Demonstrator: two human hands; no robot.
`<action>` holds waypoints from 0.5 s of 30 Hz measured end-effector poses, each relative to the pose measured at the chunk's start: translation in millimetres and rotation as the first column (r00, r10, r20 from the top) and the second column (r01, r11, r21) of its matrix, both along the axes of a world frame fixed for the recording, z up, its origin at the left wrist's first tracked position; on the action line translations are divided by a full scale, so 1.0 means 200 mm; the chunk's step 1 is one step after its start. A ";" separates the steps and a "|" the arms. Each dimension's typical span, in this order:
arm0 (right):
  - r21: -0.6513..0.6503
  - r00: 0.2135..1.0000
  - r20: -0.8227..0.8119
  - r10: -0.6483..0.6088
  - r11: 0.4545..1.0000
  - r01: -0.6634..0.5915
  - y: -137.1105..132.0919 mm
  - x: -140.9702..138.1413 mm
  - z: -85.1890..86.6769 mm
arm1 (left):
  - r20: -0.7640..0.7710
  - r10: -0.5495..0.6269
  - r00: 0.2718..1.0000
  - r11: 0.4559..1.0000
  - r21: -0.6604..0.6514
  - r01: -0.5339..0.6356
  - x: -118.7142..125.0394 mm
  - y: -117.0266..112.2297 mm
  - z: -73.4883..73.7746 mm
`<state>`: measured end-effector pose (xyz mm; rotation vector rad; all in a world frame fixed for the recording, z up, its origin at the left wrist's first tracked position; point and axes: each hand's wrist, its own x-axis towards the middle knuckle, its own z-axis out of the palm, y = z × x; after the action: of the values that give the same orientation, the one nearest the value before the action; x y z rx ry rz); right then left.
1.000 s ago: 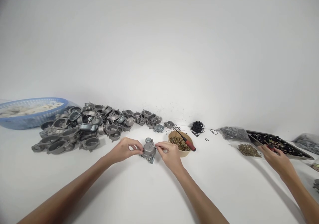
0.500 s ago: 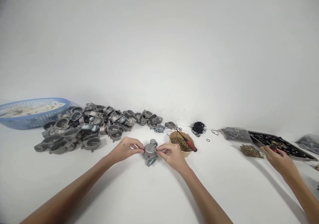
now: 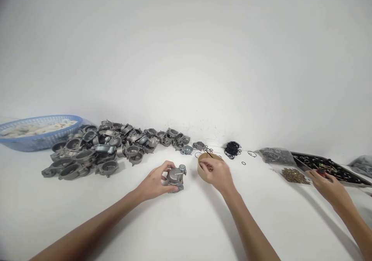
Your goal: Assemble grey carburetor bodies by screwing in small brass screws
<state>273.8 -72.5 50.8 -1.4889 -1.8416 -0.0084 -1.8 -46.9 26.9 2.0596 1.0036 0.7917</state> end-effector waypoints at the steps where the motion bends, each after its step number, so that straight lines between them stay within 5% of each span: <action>1: 0.004 0.985 0.077 -0.153 0.988 0.154 0.01 0.06 0.00 | 0.004 0.011 1.000 1.000 -0.006 -0.011 0.01 0.00 -0.01; 3: -0.016 0.901 0.234 -0.366 0.925 0.379 0.02 0.16 0.00 | 0.020 0.023 1.000 1.000 -0.011 -0.022 0.02 0.00 -0.02; 6: -0.085 0.841 0.335 -0.424 0.876 0.475 0.04 0.27 -0.01 | 0.075 0.021 0.997 0.999 -0.047 -0.017 0.03 0.00 -0.05; 11: -0.015 0.887 0.194 -0.419 0.903 0.430 0.03 0.30 0.03 | 0.141 -0.010 0.990 0.998 -0.062 0.018 0.05 -0.02 -0.07; 15: 0.269 0.975 0.029 -0.221 0.941 0.205 -0.02 0.23 0.20 | 0.141 -0.024 0.990 0.999 -0.044 0.031 0.05 -0.02 -0.07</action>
<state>319.6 -77.0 91.4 -1.5015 -1.6410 -0.3927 7.5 -51.4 13.3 1.9457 0.9054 0.8783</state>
